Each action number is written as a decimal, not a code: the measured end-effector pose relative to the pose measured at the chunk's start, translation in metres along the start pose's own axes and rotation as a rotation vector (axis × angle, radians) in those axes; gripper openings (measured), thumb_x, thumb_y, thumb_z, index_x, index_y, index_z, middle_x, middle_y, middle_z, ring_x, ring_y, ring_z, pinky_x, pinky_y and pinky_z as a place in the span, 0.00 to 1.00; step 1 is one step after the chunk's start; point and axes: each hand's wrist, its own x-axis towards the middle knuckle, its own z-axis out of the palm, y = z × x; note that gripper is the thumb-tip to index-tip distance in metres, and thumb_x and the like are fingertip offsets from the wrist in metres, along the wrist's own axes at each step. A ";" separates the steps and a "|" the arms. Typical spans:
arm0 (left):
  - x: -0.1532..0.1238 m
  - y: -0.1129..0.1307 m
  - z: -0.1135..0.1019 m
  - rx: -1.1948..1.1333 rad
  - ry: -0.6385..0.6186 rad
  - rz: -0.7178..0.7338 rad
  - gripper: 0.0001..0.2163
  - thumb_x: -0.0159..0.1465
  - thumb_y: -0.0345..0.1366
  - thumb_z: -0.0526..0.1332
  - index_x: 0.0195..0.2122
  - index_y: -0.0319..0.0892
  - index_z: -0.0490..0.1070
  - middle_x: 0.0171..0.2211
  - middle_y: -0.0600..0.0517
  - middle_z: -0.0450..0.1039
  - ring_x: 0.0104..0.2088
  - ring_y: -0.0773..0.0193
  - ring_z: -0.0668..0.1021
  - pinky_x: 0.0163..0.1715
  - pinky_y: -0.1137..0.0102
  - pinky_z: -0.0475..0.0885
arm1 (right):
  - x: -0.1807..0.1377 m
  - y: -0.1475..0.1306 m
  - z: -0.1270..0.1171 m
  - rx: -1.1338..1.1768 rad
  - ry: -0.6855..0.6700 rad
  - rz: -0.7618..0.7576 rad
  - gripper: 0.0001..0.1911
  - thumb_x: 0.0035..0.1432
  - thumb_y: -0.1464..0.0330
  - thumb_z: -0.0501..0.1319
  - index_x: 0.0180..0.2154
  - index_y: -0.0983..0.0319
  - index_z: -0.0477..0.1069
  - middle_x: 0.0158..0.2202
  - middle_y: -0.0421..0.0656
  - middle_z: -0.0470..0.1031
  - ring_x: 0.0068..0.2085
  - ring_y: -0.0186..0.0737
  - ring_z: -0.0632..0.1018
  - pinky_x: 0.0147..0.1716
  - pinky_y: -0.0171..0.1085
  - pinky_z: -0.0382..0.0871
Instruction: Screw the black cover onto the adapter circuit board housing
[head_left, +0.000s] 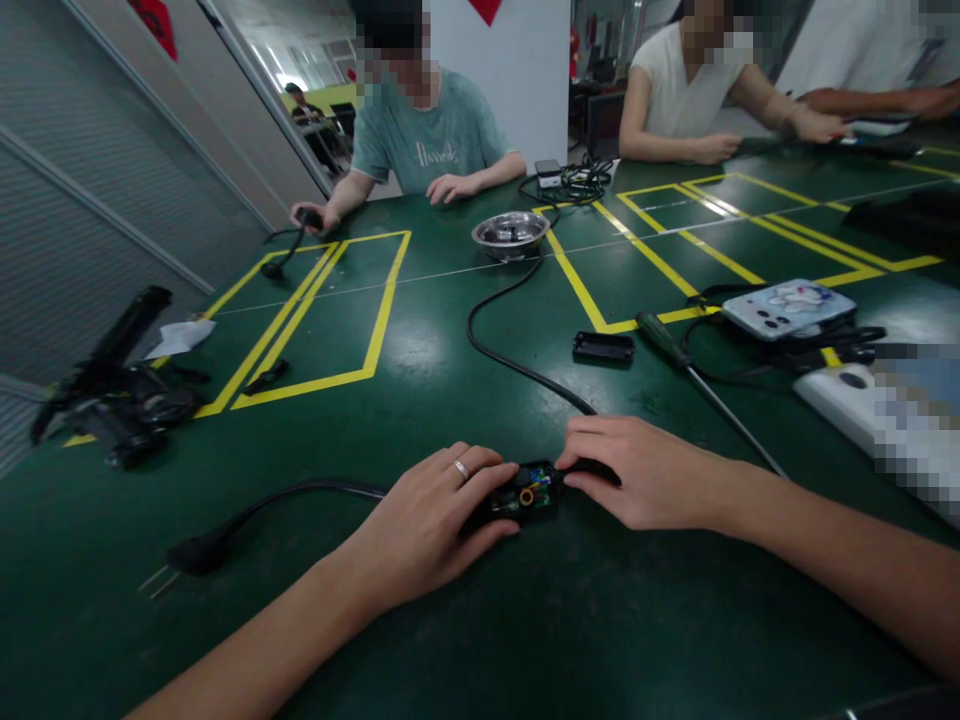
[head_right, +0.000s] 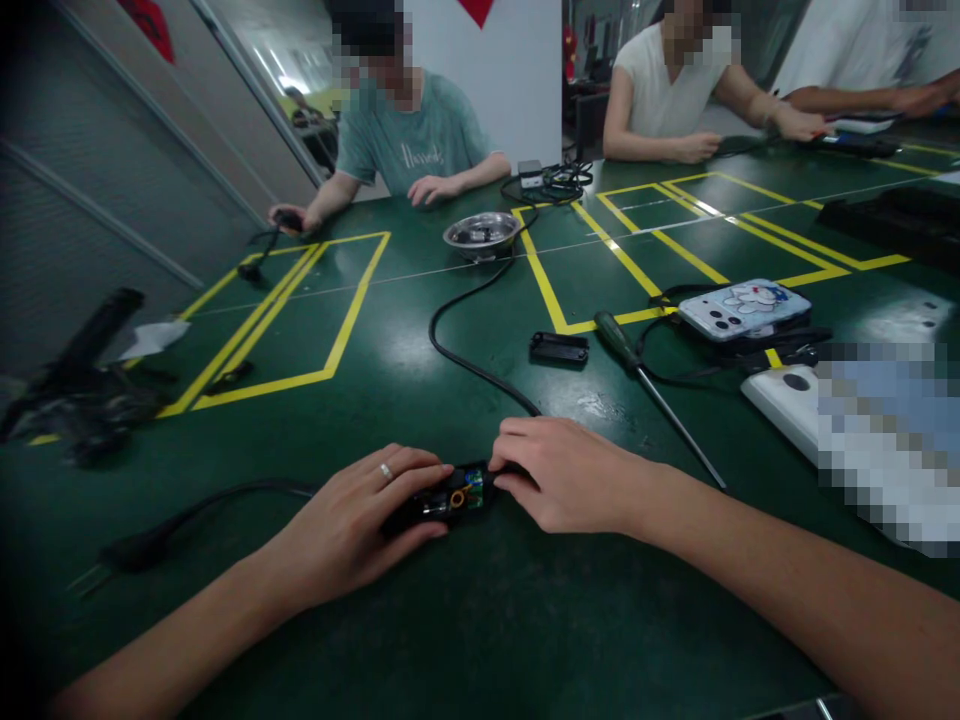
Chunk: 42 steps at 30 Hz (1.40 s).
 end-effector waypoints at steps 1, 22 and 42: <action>-0.001 -0.001 -0.002 -0.013 -0.016 0.002 0.19 0.67 0.42 0.58 0.57 0.43 0.63 0.51 0.43 0.69 0.48 0.54 0.73 0.47 0.57 0.73 | 0.000 0.000 0.000 0.000 0.000 0.004 0.08 0.62 0.70 0.58 0.41 0.62 0.74 0.39 0.44 0.74 0.39 0.38 0.74 0.39 0.39 0.68; -0.010 -0.022 -0.036 -0.289 -0.232 -0.309 0.09 0.69 0.43 0.55 0.45 0.45 0.65 0.39 0.52 0.71 0.36 0.63 0.74 0.34 0.68 0.70 | 0.000 0.002 0.004 0.045 0.010 0.113 0.05 0.61 0.66 0.62 0.35 0.61 0.73 0.35 0.40 0.74 0.37 0.36 0.72 0.37 0.38 0.64; -0.010 -0.017 -0.029 -0.238 -0.202 -0.244 0.04 0.68 0.36 0.54 0.39 0.43 0.64 0.36 0.53 0.67 0.35 0.64 0.71 0.34 0.68 0.64 | 0.005 0.056 -0.019 -0.551 0.330 0.254 0.28 0.64 0.60 0.55 0.60 0.71 0.63 0.60 0.59 0.64 0.61 0.56 0.65 0.60 0.53 0.60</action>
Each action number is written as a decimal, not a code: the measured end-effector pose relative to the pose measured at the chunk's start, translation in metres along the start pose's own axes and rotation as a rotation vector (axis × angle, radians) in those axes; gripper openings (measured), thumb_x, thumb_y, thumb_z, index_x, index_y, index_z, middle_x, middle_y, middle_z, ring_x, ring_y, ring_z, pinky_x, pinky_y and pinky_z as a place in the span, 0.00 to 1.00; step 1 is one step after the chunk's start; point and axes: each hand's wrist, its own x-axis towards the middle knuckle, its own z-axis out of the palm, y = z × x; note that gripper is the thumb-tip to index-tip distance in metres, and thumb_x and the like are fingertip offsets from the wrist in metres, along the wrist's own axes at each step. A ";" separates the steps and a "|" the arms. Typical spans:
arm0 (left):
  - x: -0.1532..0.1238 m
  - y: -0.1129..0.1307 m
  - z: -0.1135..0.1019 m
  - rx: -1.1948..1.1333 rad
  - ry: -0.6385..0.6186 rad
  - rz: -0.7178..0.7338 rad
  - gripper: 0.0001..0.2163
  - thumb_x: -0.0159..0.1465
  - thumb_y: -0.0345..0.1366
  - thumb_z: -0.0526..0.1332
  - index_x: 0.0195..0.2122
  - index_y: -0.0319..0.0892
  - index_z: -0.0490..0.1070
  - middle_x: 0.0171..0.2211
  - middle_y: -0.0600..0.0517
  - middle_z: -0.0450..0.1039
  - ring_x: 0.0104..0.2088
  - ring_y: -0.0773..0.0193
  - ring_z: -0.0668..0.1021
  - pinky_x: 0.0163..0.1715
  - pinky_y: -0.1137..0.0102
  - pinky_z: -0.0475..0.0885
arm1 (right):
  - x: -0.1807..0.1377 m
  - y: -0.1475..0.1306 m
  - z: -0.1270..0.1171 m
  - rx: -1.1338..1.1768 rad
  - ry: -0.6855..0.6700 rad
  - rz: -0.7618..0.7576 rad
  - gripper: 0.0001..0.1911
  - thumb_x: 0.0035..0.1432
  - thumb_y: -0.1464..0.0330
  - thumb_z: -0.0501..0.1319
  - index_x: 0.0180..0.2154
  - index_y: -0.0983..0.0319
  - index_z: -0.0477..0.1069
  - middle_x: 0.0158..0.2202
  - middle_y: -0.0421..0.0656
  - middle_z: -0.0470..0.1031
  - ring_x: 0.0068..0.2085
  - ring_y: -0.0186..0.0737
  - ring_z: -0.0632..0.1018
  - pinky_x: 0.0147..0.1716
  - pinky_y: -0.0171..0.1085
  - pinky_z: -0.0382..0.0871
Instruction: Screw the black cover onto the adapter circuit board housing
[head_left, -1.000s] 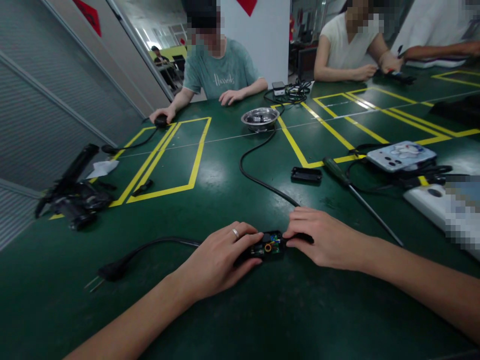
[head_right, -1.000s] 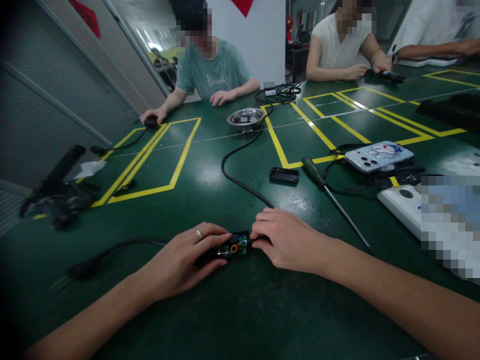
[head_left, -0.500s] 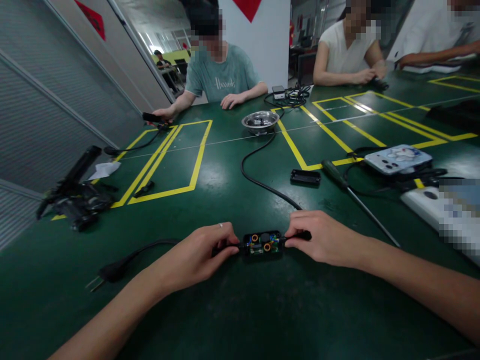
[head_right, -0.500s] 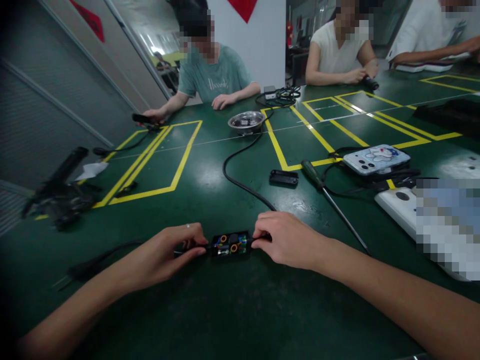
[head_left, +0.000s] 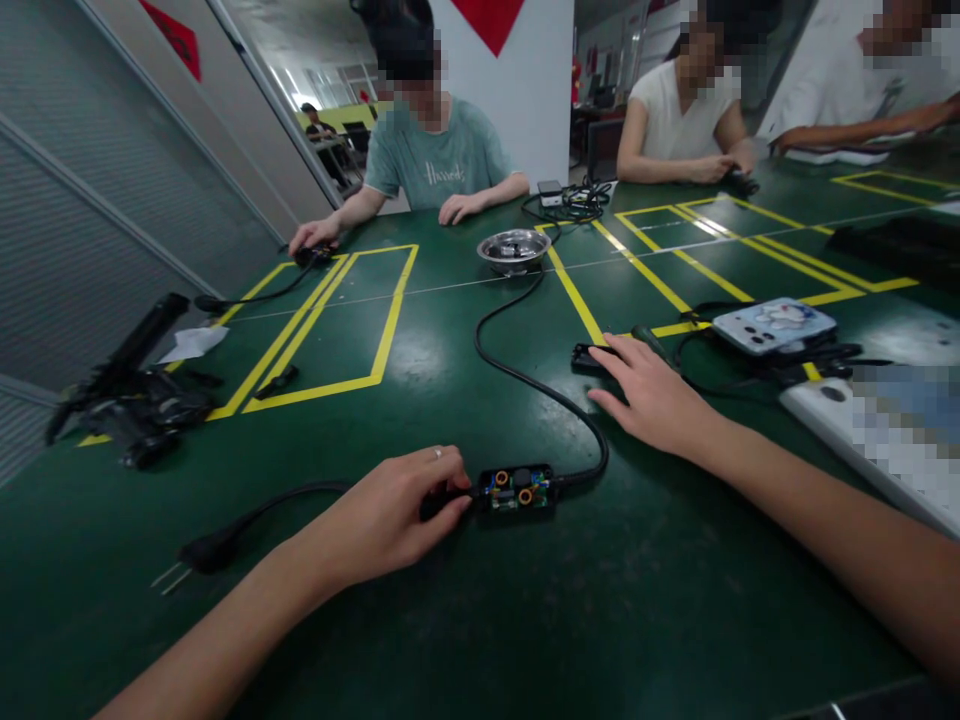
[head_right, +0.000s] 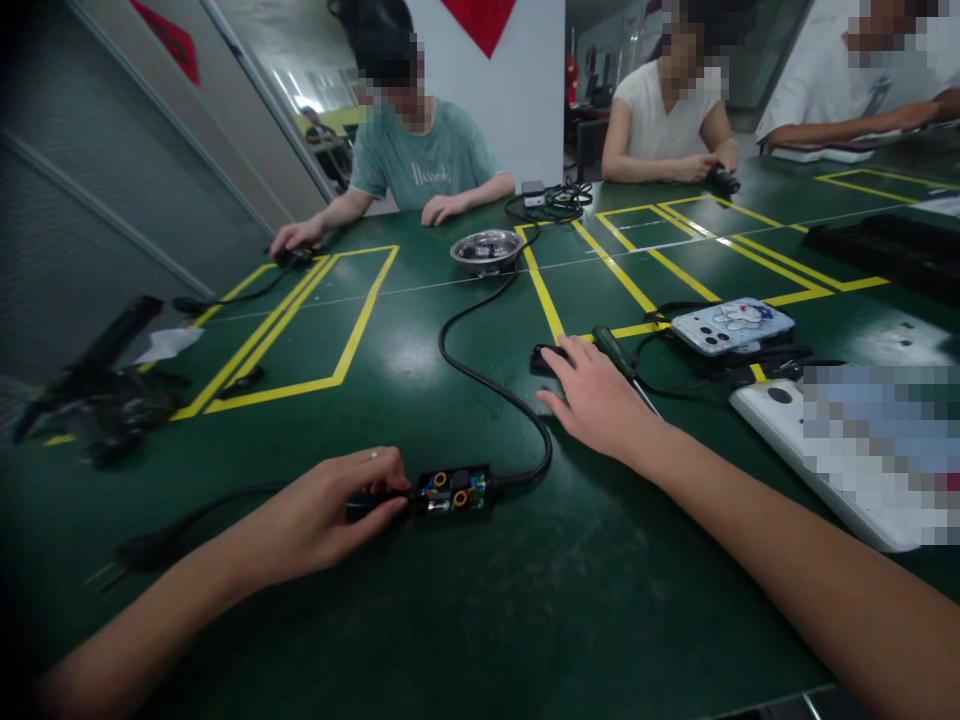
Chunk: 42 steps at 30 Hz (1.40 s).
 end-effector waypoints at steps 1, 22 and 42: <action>0.000 0.000 0.000 0.000 -0.001 0.000 0.03 0.68 0.36 0.54 0.39 0.43 0.64 0.36 0.53 0.67 0.34 0.64 0.71 0.34 0.68 0.64 | 0.000 0.004 0.003 -0.039 -0.035 0.005 0.30 0.64 0.59 0.54 0.61 0.72 0.62 0.61 0.60 0.64 0.62 0.58 0.65 0.60 0.54 0.60; 0.003 -0.003 0.001 -0.025 0.000 0.005 0.04 0.67 0.37 0.54 0.38 0.43 0.65 0.35 0.53 0.68 0.34 0.64 0.71 0.34 0.68 0.65 | 0.000 0.011 0.007 -0.046 -0.063 0.086 0.14 0.64 0.64 0.56 0.44 0.64 0.75 0.47 0.50 0.75 0.48 0.50 0.74 0.46 0.48 0.72; 0.002 0.000 -0.001 -0.019 -0.011 0.004 0.04 0.68 0.36 0.54 0.38 0.43 0.65 0.36 0.52 0.67 0.34 0.64 0.71 0.34 0.68 0.65 | 0.006 -0.012 -0.027 0.936 0.030 0.425 0.22 0.61 0.55 0.58 0.51 0.61 0.73 0.27 0.42 0.76 0.20 0.35 0.74 0.17 0.35 0.67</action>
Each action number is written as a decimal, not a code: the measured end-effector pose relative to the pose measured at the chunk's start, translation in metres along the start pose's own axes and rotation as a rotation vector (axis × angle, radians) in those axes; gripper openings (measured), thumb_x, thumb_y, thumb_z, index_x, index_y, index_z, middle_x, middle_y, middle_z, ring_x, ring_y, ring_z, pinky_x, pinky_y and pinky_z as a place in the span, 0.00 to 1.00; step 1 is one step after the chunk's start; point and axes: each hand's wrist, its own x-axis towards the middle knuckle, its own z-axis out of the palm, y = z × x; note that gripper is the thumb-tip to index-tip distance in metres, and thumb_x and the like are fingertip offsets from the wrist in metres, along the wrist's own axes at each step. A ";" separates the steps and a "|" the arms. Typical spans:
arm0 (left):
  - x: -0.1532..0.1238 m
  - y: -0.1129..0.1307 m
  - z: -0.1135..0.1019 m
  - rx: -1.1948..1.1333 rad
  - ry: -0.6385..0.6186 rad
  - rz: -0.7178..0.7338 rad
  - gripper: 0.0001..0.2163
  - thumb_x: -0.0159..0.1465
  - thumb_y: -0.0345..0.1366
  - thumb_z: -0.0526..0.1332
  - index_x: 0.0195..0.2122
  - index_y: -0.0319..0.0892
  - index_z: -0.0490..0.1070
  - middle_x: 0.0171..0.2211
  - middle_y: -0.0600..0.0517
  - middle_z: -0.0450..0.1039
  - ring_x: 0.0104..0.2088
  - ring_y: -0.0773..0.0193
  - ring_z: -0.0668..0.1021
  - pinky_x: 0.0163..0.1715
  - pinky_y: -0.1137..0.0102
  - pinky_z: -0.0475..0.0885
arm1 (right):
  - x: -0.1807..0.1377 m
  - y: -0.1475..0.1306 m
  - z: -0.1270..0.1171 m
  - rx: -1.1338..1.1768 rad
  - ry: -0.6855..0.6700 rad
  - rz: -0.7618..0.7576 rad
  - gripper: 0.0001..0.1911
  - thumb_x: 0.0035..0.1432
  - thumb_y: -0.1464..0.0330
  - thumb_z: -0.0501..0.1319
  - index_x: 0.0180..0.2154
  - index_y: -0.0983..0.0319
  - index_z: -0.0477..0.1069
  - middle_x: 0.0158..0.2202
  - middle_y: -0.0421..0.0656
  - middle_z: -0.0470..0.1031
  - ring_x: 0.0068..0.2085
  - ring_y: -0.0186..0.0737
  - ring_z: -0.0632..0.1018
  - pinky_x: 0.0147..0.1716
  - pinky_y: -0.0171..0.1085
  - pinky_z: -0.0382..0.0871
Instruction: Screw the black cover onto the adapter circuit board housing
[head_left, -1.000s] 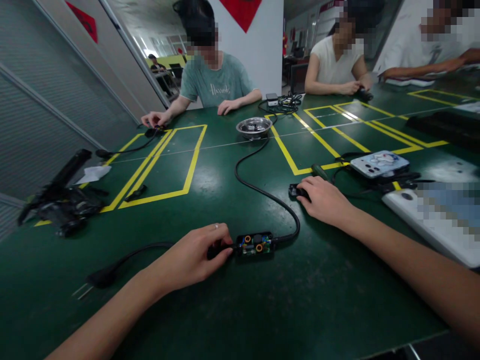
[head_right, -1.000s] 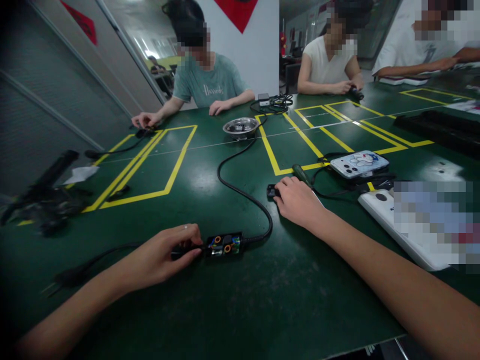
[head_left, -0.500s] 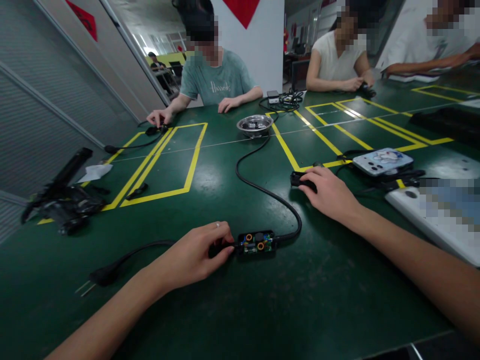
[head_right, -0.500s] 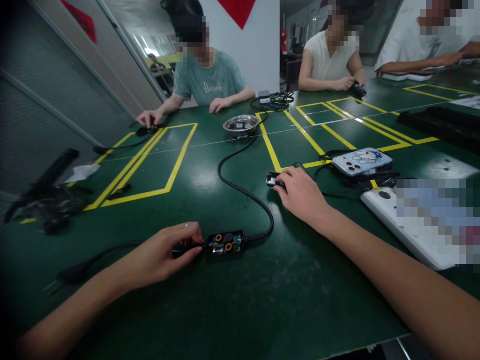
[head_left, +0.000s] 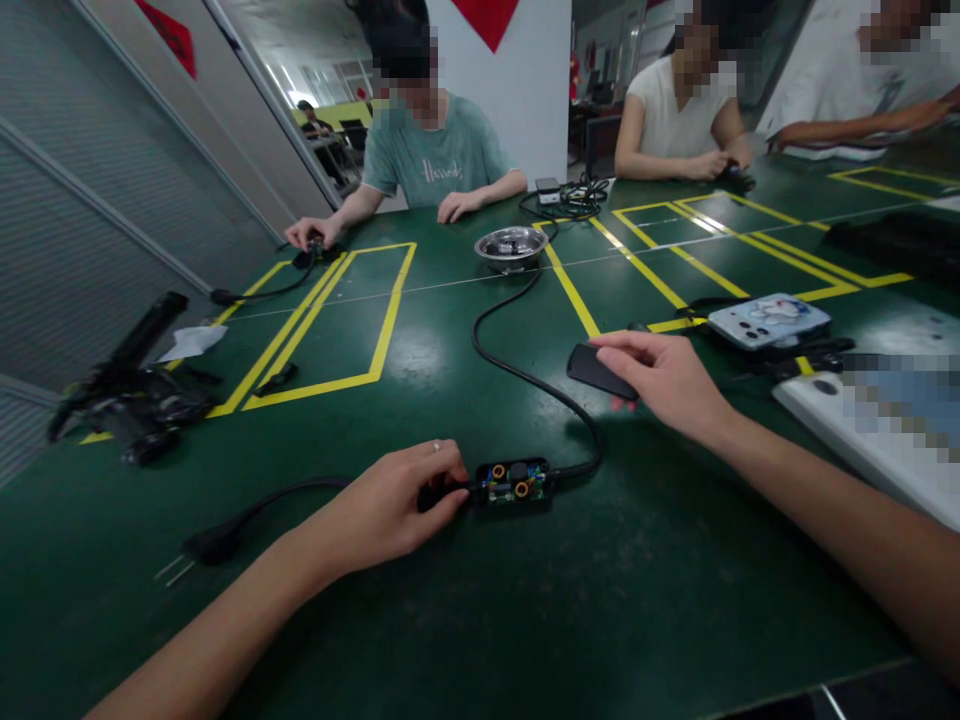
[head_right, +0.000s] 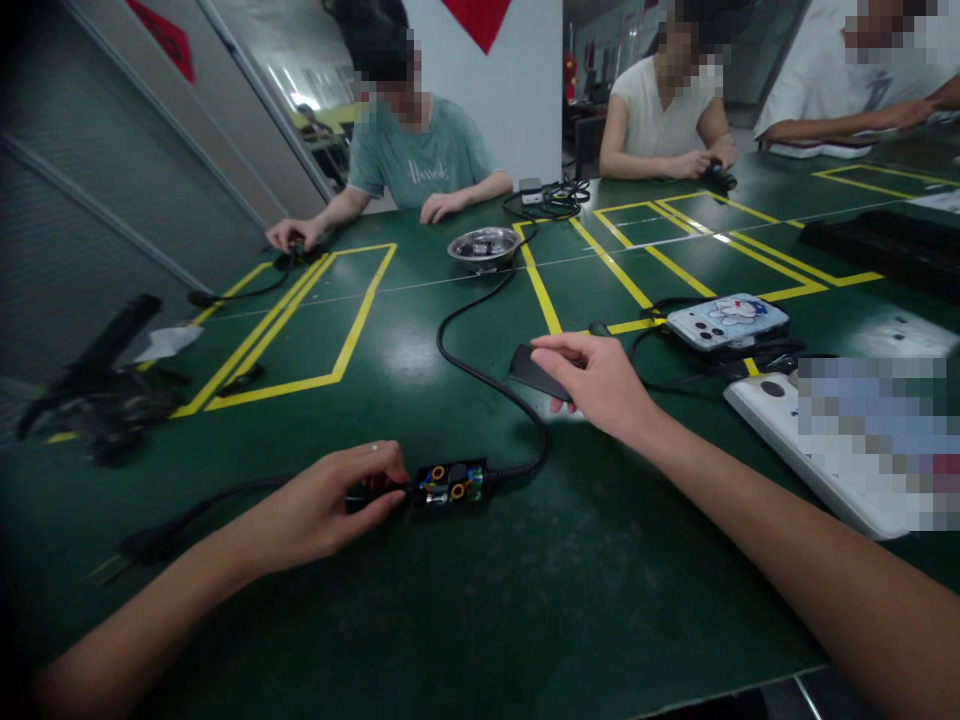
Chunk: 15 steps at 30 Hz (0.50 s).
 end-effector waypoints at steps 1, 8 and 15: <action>0.000 0.000 0.000 -0.003 -0.002 -0.002 0.04 0.68 0.36 0.54 0.38 0.43 0.65 0.36 0.53 0.67 0.34 0.64 0.71 0.34 0.68 0.65 | -0.003 -0.003 0.002 -0.027 -0.109 0.000 0.22 0.60 0.56 0.61 0.52 0.60 0.73 0.30 0.43 0.78 0.23 0.35 0.75 0.20 0.36 0.70; 0.001 0.000 0.001 -0.008 0.005 0.005 0.04 0.67 0.36 0.54 0.38 0.43 0.67 0.36 0.53 0.69 0.33 0.65 0.71 0.33 0.69 0.65 | -0.022 -0.007 0.017 -0.328 -0.458 -0.161 0.29 0.52 0.65 0.67 0.56 0.56 0.68 0.54 0.45 0.72 0.50 0.45 0.75 0.50 0.46 0.71; 0.001 0.001 -0.002 -0.022 -0.004 0.041 0.10 0.69 0.38 0.52 0.44 0.44 0.72 0.38 0.50 0.70 0.34 0.64 0.73 0.35 0.68 0.67 | -0.038 -0.015 0.027 -0.341 -0.299 -0.238 0.24 0.55 0.70 0.63 0.54 0.55 0.66 0.52 0.45 0.70 0.49 0.44 0.75 0.53 0.46 0.69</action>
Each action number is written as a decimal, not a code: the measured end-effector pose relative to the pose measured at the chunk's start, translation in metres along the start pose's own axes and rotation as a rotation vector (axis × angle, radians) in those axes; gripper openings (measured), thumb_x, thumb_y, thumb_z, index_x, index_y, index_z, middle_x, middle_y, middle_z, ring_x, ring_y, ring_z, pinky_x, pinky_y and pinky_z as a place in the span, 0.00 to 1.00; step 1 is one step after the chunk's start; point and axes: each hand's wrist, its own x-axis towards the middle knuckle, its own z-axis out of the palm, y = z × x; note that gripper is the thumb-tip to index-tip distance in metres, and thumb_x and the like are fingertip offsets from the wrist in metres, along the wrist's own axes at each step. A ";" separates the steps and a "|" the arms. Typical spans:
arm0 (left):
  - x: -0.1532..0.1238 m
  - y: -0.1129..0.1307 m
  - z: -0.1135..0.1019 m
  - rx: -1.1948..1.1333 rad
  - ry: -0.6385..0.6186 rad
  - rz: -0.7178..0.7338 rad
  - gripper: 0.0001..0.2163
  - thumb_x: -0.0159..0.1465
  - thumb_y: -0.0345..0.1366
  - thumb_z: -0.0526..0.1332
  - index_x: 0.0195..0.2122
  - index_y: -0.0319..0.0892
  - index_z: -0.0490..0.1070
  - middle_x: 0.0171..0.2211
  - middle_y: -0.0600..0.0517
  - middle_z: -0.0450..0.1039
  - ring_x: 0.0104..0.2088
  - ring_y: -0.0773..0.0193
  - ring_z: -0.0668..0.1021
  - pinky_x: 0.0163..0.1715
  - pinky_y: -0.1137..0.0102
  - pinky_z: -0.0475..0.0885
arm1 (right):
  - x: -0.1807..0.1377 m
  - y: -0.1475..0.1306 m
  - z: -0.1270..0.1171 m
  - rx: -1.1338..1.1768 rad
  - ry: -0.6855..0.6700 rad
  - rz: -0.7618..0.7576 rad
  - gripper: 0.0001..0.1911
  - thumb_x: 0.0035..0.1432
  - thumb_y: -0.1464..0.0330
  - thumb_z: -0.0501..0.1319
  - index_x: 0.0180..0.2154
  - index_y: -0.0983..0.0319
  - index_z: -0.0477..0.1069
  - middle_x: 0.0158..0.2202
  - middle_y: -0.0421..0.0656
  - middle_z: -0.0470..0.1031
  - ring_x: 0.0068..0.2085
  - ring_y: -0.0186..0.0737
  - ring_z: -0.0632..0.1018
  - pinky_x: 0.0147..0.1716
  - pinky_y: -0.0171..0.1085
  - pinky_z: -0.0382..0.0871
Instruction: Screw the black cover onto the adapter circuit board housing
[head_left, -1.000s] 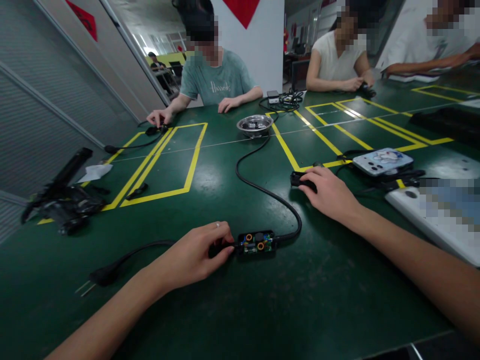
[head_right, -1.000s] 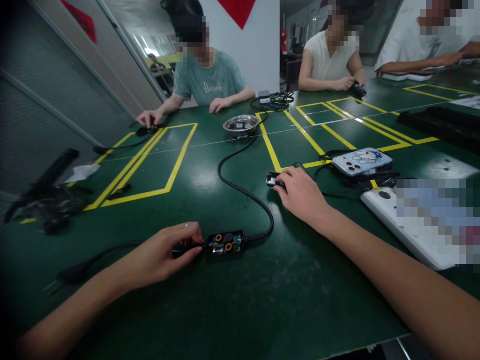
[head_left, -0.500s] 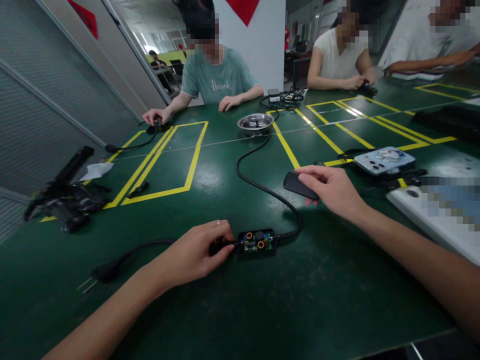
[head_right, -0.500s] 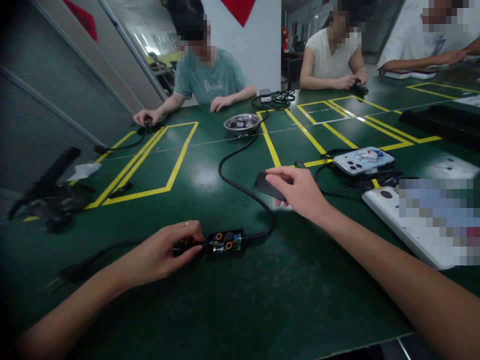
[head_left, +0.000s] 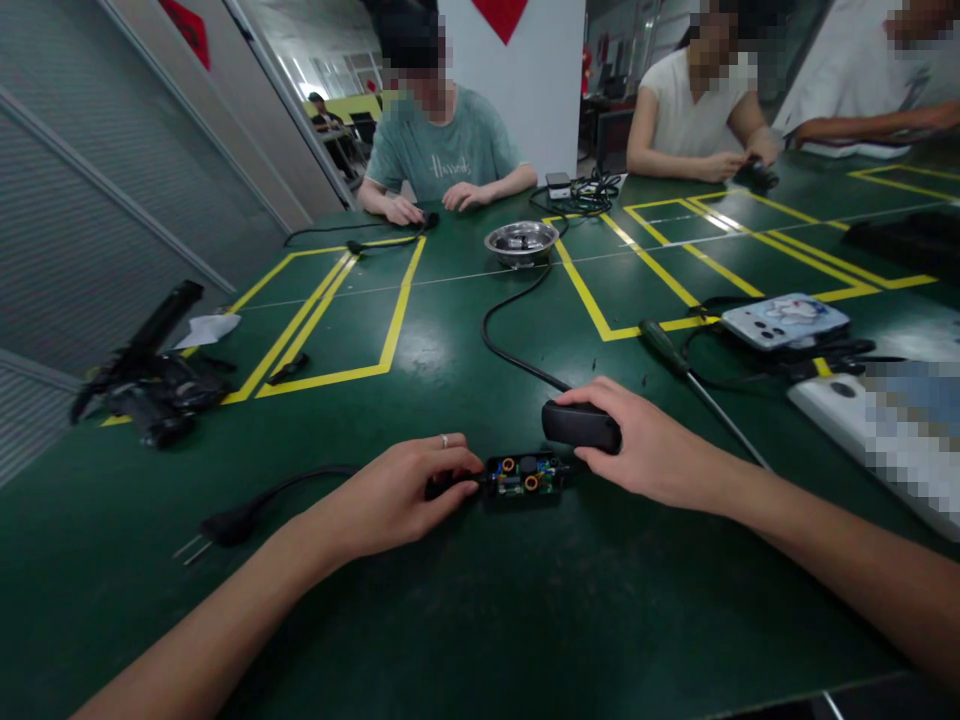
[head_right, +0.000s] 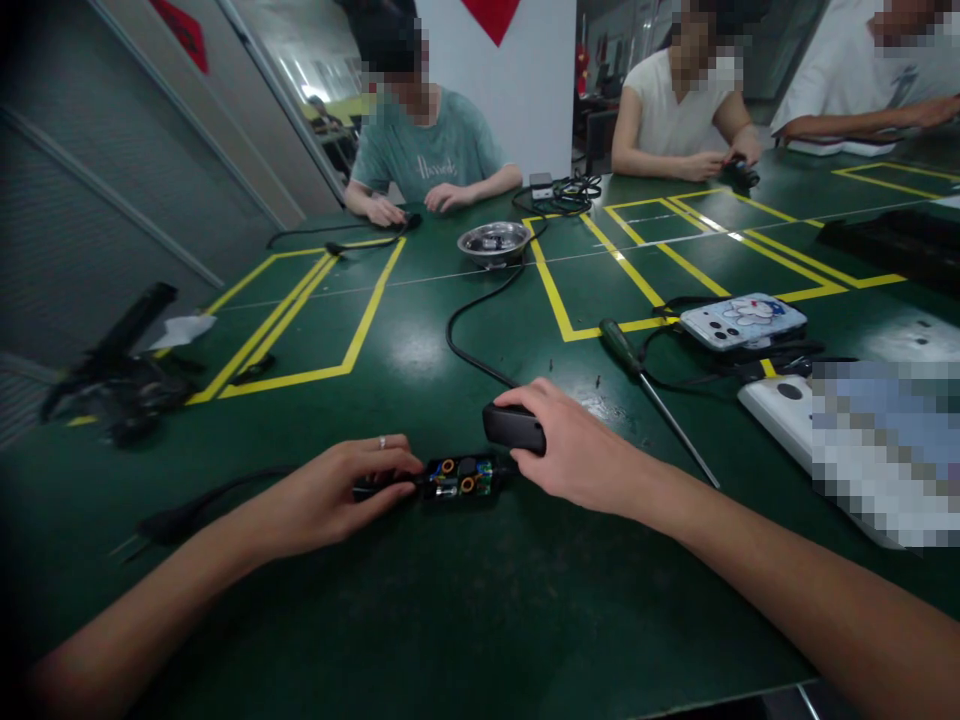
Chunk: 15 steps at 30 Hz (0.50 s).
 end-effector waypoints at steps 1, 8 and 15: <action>0.000 0.000 -0.001 -0.012 -0.004 0.001 0.10 0.69 0.38 0.52 0.44 0.44 0.72 0.38 0.50 0.70 0.34 0.64 0.73 0.35 0.68 0.67 | -0.001 -0.004 0.002 0.036 0.018 0.000 0.23 0.55 0.69 0.63 0.53 0.56 0.66 0.52 0.45 0.70 0.50 0.44 0.74 0.53 0.46 0.69; 0.001 -0.004 -0.004 -0.115 -0.026 -0.021 0.12 0.69 0.39 0.54 0.45 0.45 0.75 0.38 0.50 0.71 0.33 0.65 0.73 0.34 0.70 0.68 | -0.010 -0.025 0.025 0.274 -0.044 -0.021 0.23 0.56 0.71 0.63 0.53 0.55 0.65 0.53 0.43 0.70 0.52 0.40 0.73 0.54 0.44 0.69; 0.002 -0.004 -0.008 -0.171 -0.062 -0.036 0.10 0.68 0.38 0.55 0.40 0.43 0.76 0.35 0.51 0.71 0.33 0.65 0.72 0.35 0.70 0.68 | -0.002 -0.026 0.042 0.200 -0.018 -0.189 0.26 0.55 0.66 0.65 0.56 0.58 0.67 0.50 0.46 0.69 0.50 0.42 0.73 0.52 0.46 0.69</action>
